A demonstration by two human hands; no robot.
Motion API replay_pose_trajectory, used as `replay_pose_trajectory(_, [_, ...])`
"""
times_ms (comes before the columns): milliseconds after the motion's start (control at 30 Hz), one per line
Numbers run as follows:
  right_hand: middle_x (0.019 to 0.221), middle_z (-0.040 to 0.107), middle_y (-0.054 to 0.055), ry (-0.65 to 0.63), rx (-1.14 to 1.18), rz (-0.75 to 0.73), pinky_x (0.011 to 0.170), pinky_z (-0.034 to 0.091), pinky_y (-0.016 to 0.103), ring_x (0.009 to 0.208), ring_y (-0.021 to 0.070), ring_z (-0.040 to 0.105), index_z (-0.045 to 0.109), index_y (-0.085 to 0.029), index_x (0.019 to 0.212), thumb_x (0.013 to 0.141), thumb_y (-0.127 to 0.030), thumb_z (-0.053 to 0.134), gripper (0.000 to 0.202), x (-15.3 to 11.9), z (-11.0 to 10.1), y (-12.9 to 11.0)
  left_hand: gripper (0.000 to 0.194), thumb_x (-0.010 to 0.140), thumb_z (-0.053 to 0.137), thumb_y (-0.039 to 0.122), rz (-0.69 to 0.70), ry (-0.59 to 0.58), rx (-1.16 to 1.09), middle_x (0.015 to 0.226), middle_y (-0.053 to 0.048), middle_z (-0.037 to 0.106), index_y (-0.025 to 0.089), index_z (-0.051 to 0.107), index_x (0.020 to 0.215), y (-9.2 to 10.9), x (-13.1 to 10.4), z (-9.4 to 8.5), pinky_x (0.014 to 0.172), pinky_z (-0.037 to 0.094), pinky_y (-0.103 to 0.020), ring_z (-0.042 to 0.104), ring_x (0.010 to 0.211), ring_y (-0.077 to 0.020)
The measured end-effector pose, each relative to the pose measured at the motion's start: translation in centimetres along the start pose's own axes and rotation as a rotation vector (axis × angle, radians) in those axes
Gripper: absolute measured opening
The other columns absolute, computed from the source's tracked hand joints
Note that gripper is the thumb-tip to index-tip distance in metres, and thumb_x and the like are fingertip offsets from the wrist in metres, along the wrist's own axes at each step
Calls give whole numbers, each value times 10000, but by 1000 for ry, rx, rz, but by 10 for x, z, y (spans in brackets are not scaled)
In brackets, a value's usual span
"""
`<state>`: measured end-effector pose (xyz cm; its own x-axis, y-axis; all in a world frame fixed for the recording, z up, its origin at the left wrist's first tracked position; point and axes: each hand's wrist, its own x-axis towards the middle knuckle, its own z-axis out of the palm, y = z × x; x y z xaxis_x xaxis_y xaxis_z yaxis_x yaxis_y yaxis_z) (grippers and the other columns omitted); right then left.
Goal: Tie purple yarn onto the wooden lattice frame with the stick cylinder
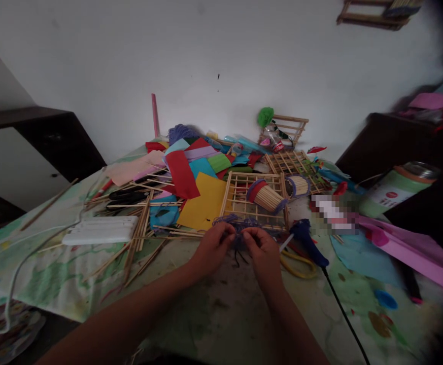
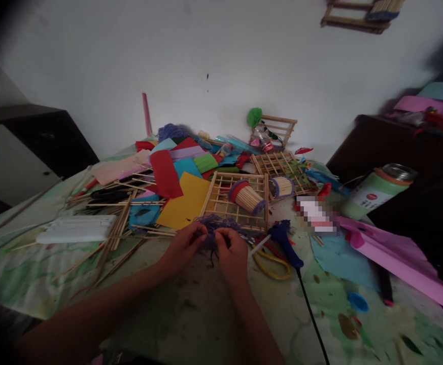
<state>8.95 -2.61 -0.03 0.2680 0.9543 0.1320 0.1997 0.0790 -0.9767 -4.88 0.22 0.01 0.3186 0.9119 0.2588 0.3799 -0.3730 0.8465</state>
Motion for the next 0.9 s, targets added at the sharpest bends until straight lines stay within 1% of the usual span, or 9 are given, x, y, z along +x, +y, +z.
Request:
replay_pose_trajectory(67, [730, 646, 46, 46, 32, -1, 634, 448, 287, 661, 172, 573, 634, -154, 809, 716, -373, 587, 243, -1, 1, 0, 46, 824, 491, 176, -8, 6, -12, 771, -13, 575, 165, 531, 803, 0, 1, 0, 655, 406, -258, 522, 709, -148])
replay_pose_trajectory(133, [755, 654, 49, 68, 46, -17, 653, 459, 293, 688, 175, 587, 630, -160, 823, 718, -355, 586, 225, -2, 3, 0, 40, 826, 498, 179, 5, -4, -7, 794, -21, 585, 163, 533, 817, -1, 1, -1, 660, 413, -260, 531, 717, -148])
replay_pose_trajectory(267, [751, 657, 50, 20, 9, -42, 661, 468, 302, 689, 178, 598, 628, -163, 811, 731, -339, 571, 202, -4, 5, -1, 94, 835, 506, 178, 92, -26, 90, 859, -48, 619, 163, 564, 907, -4, -2, -2, 712, 428, -286, 559, 789, -172])
replay_pose_trajectory(333, [762, 658, 54, -1, -15, -49, 677, 471, 309, 700, 182, 603, 629, -160, 814, 734, -339, 570, 205, -5, 5, -1, 114, 843, 497, 177, 143, -26, 155, 871, -54, 633, 170, 586, 913, -5, -2, -2, 736, 432, -302, 569, 816, -183])
replay_pose_trajectory(400, [777, 658, 58, 8, -24, -58, 685, 472, 312, 710, 183, 605, 625, -158, 833, 740, -347, 569, 218, -5, 5, -2, 118, 844, 496, 176, 171, -19, 181, 871, -53, 646, 176, 604, 890, -6, -2, -3, 751, 435, -308, 579, 825, -187])
replay_pose_trajectory(533, [761, 654, 62, 64, -75, -86, 631, 465, 294, 672, 179, 595, 616, -154, 851, 750, -384, 562, 257, -7, 5, -3, 87, 814, 541, 183, 123, 30, 122, 832, -45, 662, 171, 621, 846, -7, 0, -4, 732, 448, -288, 594, 795, -178])
replay_pose_trajectory(667, [659, 642, 49, 7, -194, -123, 558, 433, 264, 589, 167, 573, 625, -153, 746, 751, -360, 563, 217, -9, 7, -1, 83, 780, 557, 182, 81, 71, 62, 773, -36, 666, 167, 632, 813, -7, 1, -3, 680, 448, -268, 599, 739, -171])
replay_pose_trajectory(800, [633, 641, 43, -37, -258, -182, 546, 415, 249, 578, 160, 571, 636, -156, 713, 777, -316, 503, 217, -8, 6, 2, 77, 756, 579, 213, 80, 64, 5, 748, -34, 665, 167, 641, 761, -5, 1, -4, 681, 433, -271, 592, 727, -172])
replay_pose_trajectory(900, [594, 613, 35, -19, -285, -203, 531, 398, 243, 557, 154, 550, 622, -155, 683, 766, -301, 486, 216, -8, 6, 1, 101, 741, 603, 252, 10, 65, -84, 732, -35, 653, 159, 643, 745, -3, 1, -4, 670, 418, -268, 576, 716, -171])
